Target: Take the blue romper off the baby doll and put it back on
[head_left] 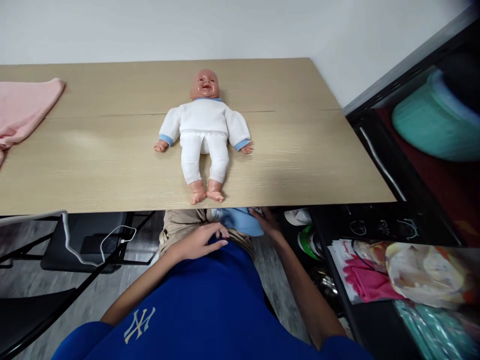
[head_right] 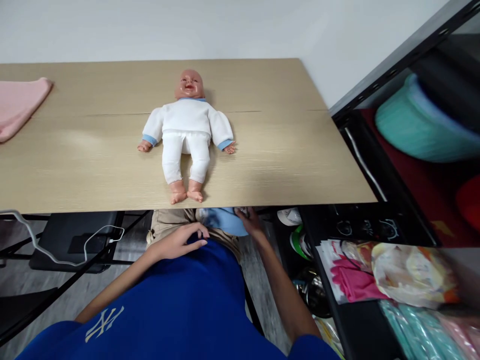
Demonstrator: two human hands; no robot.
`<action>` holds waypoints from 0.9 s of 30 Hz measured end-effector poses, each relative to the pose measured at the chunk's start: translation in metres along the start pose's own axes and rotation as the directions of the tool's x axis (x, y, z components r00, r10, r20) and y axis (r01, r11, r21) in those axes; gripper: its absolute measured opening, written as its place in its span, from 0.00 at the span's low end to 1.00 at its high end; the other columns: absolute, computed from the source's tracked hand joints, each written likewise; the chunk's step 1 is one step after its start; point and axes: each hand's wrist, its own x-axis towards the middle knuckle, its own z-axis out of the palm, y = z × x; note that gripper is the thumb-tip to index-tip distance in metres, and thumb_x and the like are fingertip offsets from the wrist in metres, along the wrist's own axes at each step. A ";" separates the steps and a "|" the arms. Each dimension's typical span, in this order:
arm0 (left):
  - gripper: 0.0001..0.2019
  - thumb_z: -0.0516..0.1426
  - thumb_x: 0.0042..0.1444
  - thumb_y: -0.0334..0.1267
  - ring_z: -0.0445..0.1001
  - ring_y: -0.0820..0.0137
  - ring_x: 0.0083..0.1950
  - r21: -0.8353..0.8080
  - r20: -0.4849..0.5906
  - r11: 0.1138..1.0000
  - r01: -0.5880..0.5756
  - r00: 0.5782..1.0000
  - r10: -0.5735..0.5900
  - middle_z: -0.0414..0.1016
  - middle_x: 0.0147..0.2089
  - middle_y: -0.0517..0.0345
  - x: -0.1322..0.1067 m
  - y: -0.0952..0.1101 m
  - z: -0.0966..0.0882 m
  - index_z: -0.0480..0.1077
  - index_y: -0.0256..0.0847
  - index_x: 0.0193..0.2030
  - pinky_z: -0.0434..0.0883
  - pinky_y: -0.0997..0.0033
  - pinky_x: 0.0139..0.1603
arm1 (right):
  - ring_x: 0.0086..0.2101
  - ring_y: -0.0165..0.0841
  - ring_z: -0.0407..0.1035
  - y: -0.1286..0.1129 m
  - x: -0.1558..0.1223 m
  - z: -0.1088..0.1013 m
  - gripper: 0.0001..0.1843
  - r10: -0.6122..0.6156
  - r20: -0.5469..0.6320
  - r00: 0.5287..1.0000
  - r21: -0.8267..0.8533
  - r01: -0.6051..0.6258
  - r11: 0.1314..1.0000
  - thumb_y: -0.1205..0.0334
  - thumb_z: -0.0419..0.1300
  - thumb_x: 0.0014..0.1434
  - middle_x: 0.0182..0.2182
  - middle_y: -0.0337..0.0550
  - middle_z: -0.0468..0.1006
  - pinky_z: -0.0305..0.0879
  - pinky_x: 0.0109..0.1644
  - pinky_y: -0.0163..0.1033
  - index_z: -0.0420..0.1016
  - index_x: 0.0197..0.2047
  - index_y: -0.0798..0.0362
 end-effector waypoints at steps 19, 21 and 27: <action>0.14 0.75 0.73 0.43 0.87 0.54 0.63 0.123 -0.150 0.918 -0.377 0.907 0.393 0.88 0.56 0.48 0.009 0.094 -0.086 0.80 0.43 0.58 0.82 0.50 0.70 | 0.41 0.40 0.85 -0.193 0.026 -0.051 0.34 -0.506 0.076 0.859 -0.019 0.509 0.861 0.66 0.75 0.73 0.47 0.39 0.89 0.87 0.44 0.45 0.79 0.76 0.32; 0.11 0.73 0.74 0.40 0.87 0.56 0.60 0.133 -0.180 0.884 -0.448 0.866 0.466 0.87 0.54 0.48 0.006 0.094 -0.086 0.79 0.44 0.56 0.83 0.52 0.67 | 0.45 0.43 0.85 -0.192 0.029 -0.052 0.38 -0.475 0.098 0.875 -0.059 0.481 0.875 0.58 0.78 0.72 0.52 0.43 0.88 0.88 0.49 0.48 0.75 0.80 0.32; 0.10 0.59 0.86 0.45 0.89 0.54 0.59 0.383 -0.091 0.698 -0.605 0.727 0.680 0.89 0.54 0.41 -0.006 0.102 -0.095 0.78 0.44 0.58 0.87 0.50 0.62 | 0.68 0.58 0.78 -0.194 0.055 -0.056 0.30 -0.529 0.308 0.791 -0.234 0.602 0.763 0.45 0.82 0.67 0.68 0.56 0.81 0.81 0.73 0.67 0.84 0.68 0.41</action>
